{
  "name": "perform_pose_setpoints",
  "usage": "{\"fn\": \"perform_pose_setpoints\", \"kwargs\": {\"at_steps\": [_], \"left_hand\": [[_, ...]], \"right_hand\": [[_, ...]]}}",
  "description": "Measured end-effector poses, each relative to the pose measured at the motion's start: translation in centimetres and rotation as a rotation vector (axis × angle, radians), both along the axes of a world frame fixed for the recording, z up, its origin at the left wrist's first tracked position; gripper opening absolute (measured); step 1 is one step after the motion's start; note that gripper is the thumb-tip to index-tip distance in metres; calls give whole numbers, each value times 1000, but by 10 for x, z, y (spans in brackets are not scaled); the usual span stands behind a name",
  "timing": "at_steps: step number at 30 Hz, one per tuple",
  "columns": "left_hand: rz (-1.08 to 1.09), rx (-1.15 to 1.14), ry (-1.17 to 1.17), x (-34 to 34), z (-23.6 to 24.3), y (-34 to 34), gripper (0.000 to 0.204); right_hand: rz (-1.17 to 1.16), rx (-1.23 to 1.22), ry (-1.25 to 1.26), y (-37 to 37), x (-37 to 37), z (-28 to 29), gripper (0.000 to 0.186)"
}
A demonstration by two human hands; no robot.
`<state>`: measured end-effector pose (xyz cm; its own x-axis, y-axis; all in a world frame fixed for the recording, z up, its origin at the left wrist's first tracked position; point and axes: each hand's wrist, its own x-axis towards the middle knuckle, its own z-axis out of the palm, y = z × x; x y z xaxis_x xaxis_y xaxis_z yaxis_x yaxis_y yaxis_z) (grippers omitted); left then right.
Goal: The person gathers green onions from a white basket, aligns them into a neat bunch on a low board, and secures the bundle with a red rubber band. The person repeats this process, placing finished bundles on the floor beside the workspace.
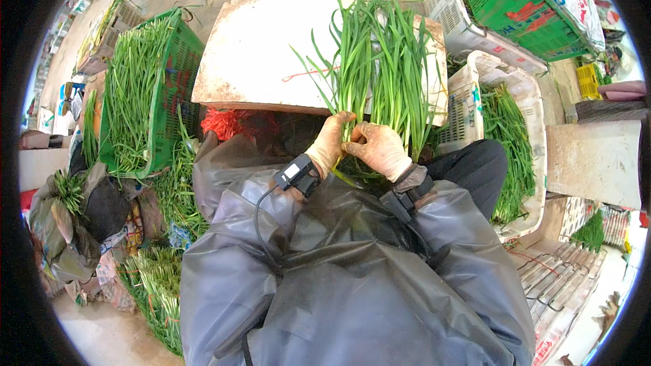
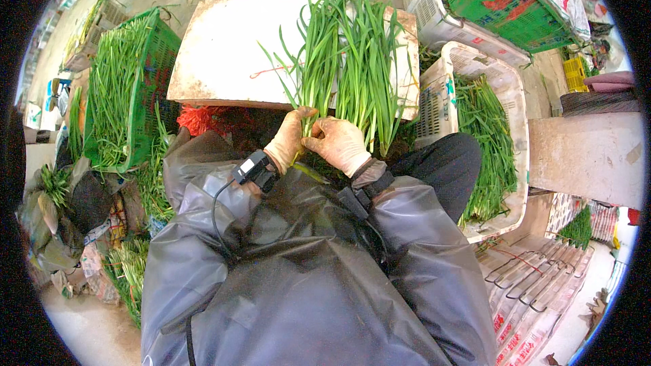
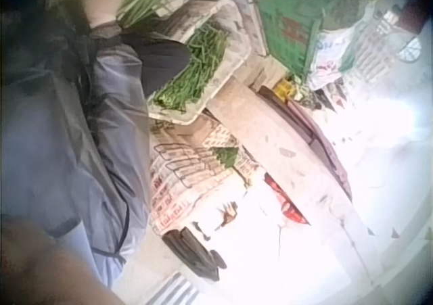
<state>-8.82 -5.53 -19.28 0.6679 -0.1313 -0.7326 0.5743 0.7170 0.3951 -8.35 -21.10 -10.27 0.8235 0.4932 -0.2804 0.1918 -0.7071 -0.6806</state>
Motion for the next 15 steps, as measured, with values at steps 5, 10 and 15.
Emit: {"fn": "perform_pose_setpoints", "kwargs": {"at_steps": [5, 10, 15], "left_hand": [[-60, -4, 28, 4, -4, 6, 32], [-65, -62, -40, -2, 5, 4, 34], [-56, 0, -27, -2, 10, 2, 35]], "right_hand": [[-10, 189, 106, -7, 14, -13, 23], [-338, 216, 44, -17, 17, -13, 23], [-233, 295, 272, -8, 13, -16, 23]]}}
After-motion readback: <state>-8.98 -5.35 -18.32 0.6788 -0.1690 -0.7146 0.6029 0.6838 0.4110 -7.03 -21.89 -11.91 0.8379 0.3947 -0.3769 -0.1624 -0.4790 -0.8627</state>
